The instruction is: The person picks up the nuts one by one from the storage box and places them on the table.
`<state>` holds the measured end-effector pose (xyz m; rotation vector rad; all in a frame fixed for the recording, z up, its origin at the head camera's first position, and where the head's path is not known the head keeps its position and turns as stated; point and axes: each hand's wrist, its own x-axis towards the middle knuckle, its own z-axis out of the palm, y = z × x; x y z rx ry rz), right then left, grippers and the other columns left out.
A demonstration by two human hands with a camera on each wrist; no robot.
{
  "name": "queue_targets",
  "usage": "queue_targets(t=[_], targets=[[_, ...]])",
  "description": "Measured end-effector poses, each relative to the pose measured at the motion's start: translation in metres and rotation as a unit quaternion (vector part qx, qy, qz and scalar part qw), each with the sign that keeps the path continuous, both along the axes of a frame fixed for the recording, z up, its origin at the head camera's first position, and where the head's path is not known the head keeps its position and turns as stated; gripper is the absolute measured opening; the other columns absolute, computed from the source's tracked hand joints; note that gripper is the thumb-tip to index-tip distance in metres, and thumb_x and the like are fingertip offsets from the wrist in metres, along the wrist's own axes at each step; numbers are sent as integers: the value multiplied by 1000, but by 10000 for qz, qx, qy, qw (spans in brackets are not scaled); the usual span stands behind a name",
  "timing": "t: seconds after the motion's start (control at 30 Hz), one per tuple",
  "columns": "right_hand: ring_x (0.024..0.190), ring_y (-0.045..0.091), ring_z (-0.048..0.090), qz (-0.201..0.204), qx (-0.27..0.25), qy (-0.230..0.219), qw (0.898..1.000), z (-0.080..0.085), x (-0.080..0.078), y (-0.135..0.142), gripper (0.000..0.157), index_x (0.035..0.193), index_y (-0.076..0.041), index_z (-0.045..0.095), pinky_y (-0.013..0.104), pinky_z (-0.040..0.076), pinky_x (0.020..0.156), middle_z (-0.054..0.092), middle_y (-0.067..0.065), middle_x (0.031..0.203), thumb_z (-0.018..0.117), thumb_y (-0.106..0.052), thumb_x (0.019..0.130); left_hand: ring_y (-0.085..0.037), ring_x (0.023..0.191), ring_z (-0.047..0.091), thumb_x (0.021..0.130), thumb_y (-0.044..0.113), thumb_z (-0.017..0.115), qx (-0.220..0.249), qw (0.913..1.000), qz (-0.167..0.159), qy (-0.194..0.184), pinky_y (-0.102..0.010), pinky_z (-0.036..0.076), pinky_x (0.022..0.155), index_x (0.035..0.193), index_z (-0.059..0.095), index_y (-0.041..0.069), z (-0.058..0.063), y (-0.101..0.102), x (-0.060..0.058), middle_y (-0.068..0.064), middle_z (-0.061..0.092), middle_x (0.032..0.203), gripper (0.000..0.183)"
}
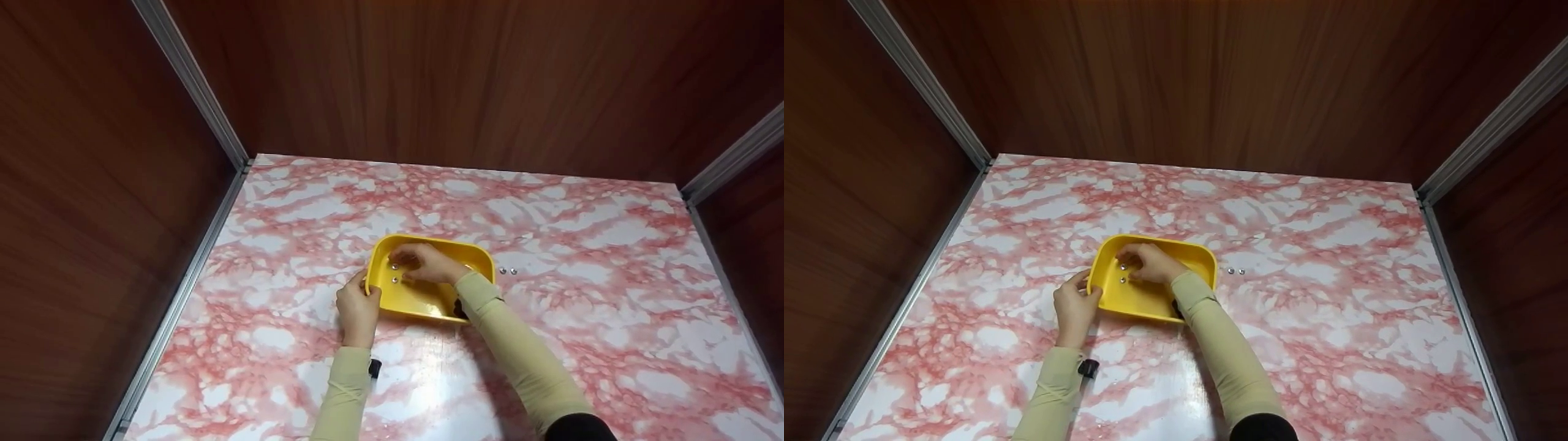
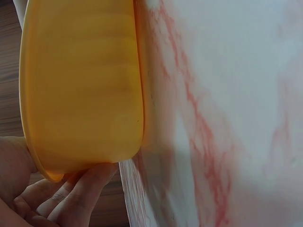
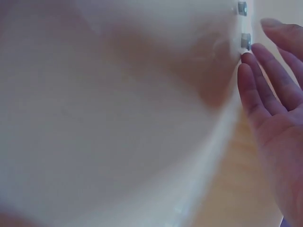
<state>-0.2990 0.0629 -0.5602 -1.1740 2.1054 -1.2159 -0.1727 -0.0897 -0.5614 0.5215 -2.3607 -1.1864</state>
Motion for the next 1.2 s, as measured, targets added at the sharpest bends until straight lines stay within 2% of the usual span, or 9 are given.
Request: queue_targets(t=[0.1,0.23,0.33,0.4,0.57,0.73,1.2], targets=[[102,41,49,106,-87,106,9998,4,4,-2,41,112,14,48,49,37,87,52,29,109,58,17,73,-16,57,57,66,3,64,11,10000,19,-12,-34,45,50,100,68,12,0,0,0,-1,64,68,35],[99,49,46,391,-184,75,9990,21,9,-2,40,110,20,45,56,35,84,49,36,107,55,21,72,-16,58,58,66,4,64,28,10000,25,-24,-33,45,50,100,68,13,-1,0,0,0,64,68,35],[97,49,46,445,-83,85,9989,32,11,-2,37,109,18,47,55,36,83,50,36,105,55,20,72,-16,59,58,66,4,65,57,10000,-1,-23,-33,46,51,100,68,13,-1,-1,0,-1,64,69,36],[97,48,47,410,-4,137,9991,33,12,-2,36,108,17,47,53,37,83,50,35,105,55,19,73,-16,59,58,67,3,64,52,10000,-21,-27,-32,46,51,100,68,13,0,-1,0,-1,65,69,35],[96,45,48,191,-58,300,9993,18,10,-3,35,107,18,46,52,38,82,51,34,104,53,21,73,-16,59,58,67,2,64,12,10000,-54,-17,-32,45,50,100,68,11,0,-1,-1,-2,64,69,34],[96,37,52,-11,74,462,9989,1,4,-2,36,110,12,50,45,41,82,55,26,104,55,17,75,-16,59,58,67,1,64,60,9999,-91,22,-32,46,51,100,67,9,-1,-1,-1,-3,65,70,34],[85,28,55,85,225,689,9973,-6,-2,-2,34,107,8,54,37,45,73,59,19,95,61,11,74,-15,57,56,68,2,63,-40,9999,-79,-71,-33,45,51,101,67,10,1,-1,-1,-2,64,68,33]])
